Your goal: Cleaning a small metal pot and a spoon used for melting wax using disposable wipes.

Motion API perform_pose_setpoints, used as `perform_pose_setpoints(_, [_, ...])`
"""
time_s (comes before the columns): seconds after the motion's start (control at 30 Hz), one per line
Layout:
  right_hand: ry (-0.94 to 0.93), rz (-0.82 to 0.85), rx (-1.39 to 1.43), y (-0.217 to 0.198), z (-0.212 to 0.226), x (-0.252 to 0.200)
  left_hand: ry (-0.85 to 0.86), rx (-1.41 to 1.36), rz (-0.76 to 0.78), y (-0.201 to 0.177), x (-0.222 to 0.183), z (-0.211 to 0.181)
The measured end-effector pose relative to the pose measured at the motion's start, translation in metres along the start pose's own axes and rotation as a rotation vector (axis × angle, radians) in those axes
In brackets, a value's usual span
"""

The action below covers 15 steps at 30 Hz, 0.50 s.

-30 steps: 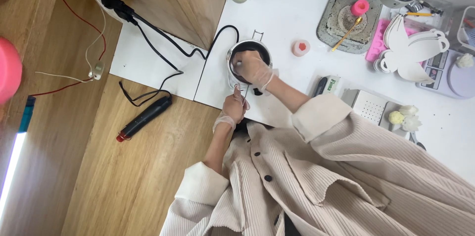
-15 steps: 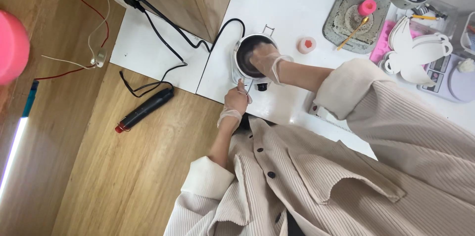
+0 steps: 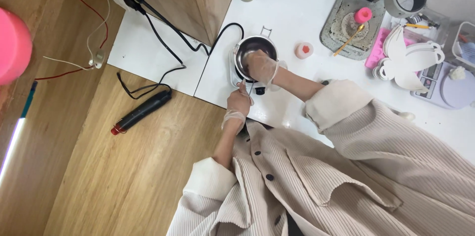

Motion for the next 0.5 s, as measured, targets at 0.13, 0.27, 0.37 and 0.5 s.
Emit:
perform_pose_setpoints(0.13, [0.014,-0.582,0.405,-0.054,0.001,-0.024,-0.049,-0.031,0.015,0.010,0.006,0.015])
perform_pose_setpoints(0.27, [0.023,-0.855,0.295,-0.053,0.004,-0.028,-0.016,-0.015,0.018,0.009,0.001,0.013])
perform_pose_setpoints(0.37, [0.205,-0.871,0.459,-0.049,0.004,-0.028,-0.092,-0.107,-0.041,0.011,0.002,0.022])
perform_pose_setpoints(0.5, [0.091,-0.552,0.668,-0.049,0.003,-0.032,-0.064,-0.069,-0.051,-0.004,-0.005,0.009])
Point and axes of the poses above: each hand's wrist, its own x-axis towards the middle knuckle, its own y-axis out of the palm, z = x × y, the point moved 5 cm from there along x, towards the middle knuckle, and after that the axes turned 14 degrees about -x, right-handed, at the moved point
